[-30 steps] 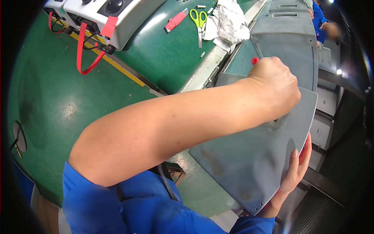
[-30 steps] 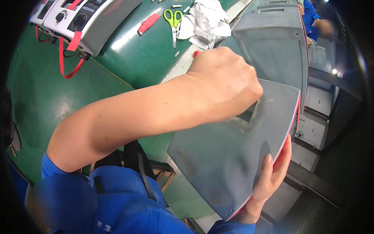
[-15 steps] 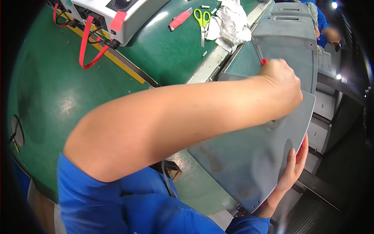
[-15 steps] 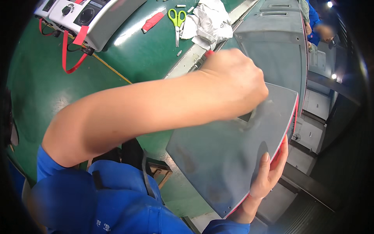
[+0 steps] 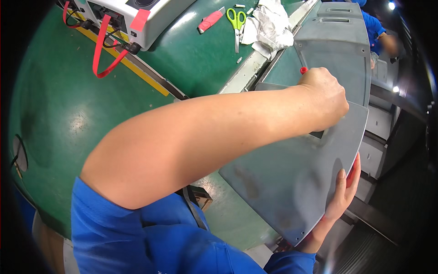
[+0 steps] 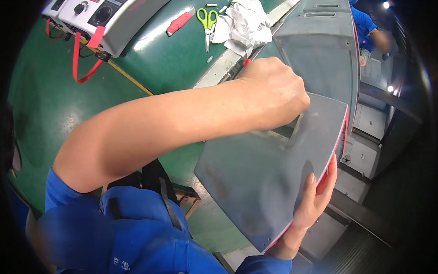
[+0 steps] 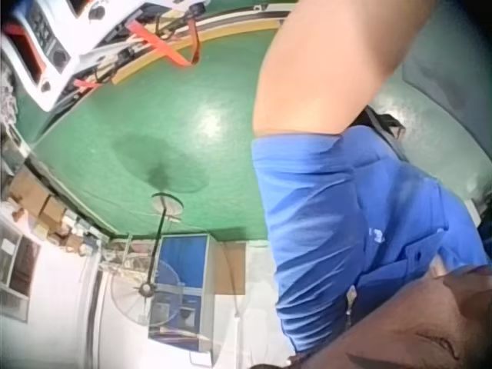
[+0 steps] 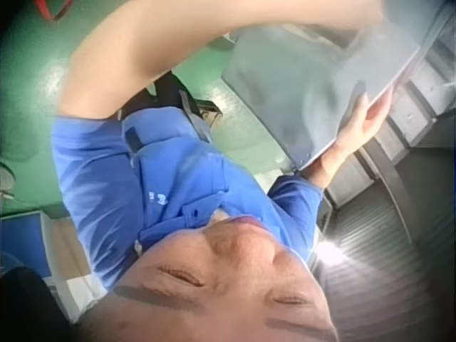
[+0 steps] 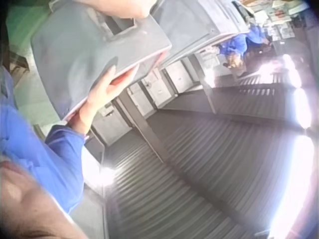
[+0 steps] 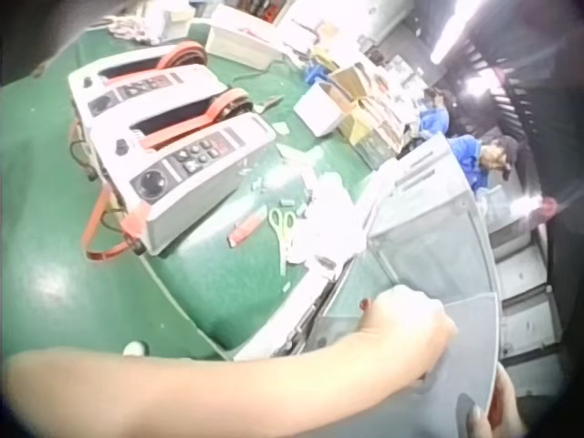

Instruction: Polishing or deburring the edges of a rectangular metal enclosure using a hand file.

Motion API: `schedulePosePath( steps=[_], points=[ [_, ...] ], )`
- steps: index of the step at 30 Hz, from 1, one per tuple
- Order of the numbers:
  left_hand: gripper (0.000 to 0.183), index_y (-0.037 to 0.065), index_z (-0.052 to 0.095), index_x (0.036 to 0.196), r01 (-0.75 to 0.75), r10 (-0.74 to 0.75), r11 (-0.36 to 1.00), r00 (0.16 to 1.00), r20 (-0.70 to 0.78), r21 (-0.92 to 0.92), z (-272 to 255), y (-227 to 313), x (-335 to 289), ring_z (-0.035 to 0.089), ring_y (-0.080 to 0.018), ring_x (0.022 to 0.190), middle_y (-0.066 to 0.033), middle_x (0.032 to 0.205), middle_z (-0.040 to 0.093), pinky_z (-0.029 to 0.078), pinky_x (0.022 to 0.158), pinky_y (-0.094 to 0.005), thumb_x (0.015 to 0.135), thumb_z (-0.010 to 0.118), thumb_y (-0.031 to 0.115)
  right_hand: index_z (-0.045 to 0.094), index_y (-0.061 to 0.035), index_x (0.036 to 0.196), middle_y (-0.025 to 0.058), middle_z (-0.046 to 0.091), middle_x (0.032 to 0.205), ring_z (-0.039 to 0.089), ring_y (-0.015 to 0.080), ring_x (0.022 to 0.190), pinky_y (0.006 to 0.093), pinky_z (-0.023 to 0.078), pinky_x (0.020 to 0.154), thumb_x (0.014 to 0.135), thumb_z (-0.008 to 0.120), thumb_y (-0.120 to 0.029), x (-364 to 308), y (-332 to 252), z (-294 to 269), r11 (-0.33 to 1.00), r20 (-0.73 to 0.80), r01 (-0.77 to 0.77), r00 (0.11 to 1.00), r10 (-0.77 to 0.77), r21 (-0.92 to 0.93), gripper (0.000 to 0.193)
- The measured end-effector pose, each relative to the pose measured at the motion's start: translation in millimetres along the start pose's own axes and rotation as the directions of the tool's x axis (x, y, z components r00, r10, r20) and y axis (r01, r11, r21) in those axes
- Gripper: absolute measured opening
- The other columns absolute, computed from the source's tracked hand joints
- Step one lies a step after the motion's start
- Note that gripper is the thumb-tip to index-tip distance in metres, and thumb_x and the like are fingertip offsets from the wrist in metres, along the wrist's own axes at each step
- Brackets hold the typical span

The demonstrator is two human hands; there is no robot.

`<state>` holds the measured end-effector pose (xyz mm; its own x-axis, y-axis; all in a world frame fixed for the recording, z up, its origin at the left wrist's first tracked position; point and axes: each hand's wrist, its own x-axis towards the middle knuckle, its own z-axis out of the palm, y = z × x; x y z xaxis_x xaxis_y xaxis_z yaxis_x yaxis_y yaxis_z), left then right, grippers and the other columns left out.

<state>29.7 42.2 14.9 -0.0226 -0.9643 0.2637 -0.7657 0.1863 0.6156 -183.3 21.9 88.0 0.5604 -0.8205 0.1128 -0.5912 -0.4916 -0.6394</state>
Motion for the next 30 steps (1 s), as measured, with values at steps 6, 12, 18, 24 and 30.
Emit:
schedulePosePath(
  steps=[6,12,18,24,30],
  points=[
    [0.013,0.007,0.066,0.074,0.048,-0.052,0.997,0.997,-0.061,-0.059,2.0,0.1,2.9,0.063,-0.0238,0.075,-0.0098,0.076,0.064,0.05,0.061,-0.0329,0.067,0.055,0.007,0.027,0.0064,0.127,0.0149,0.036,0.127,0.037,0.0211,0.115,0.0321,0.026,0.097,0.084,0.046,-0.008,0.8,-4.6,1.5,0.999,0.009,0.007,1.0,-0.007,-0.033,0.05],
    [0.013,0.008,0.066,0.072,0.025,-0.026,1.0,0.998,-0.055,-0.016,-7.7,-4.2,-7.0,0.063,-0.0238,0.072,-0.0099,0.074,0.064,0.05,0.058,-0.0331,0.066,0.055,0.006,0.027,0.0064,0.127,0.0152,0.036,0.127,0.037,0.021,0.115,0.0321,0.027,0.096,0.084,0.046,-0.008,-2.7,1.9,-0.3,1.0,-0.01,-0.015,1.0,0.015,-0.008,0.05],
    [0.012,0.008,0.066,0.073,0.031,-0.031,0.999,0.999,-0.038,-0.008,-2.1,-6.3,-4.6,0.063,-0.0234,0.072,-0.0089,0.073,0.064,0.05,0.057,-0.0325,0.066,0.055,0.008,0.027,0.0062,0.128,0.0147,0.036,0.126,0.038,0.0205,0.114,0.031,0.027,0.096,0.084,0.047,-0.009,0.6,0.7,2.2,1.0,-0.005,-0.003,1.0,0.003,-0.021,0.05],
    [0.012,0.009,0.066,0.072,0.025,-0.028,0.999,0.992,-0.122,-0.023,7.6,-5.2,-1.6,0.063,-0.0233,0.072,-0.009,0.074,0.064,0.049,0.062,-0.0331,0.067,0.055,0.008,0.027,0.0062,0.128,0.0147,0.036,0.126,0.038,0.0206,0.114,0.0313,0.027,0.096,0.084,0.046,-0.008,0.2,-4.0,2.1,1.0,0.009,-0.003,1.0,0.003,-0.023,0.05],
    [0.011,0.007,0.065,0.068,0.07,-0.075,0.997,0.99,-0.12,-0.045,-2.0,-9.8,-6.7,0.063,-0.0243,0.069,-0.0098,0.071,0.063,0.049,0.058,-0.0336,0.065,0.054,0.007,0.028,0.0058,0.127,0.0147,0.037,0.126,0.038,0.0203,0.114,0.0311,0.027,0.096,0.084,0.046,-0.008,-3.2,-0.9,1.2,1.0,-0.006,-0.019,1.0,0.019,-0.016,0.049]
  ],
)
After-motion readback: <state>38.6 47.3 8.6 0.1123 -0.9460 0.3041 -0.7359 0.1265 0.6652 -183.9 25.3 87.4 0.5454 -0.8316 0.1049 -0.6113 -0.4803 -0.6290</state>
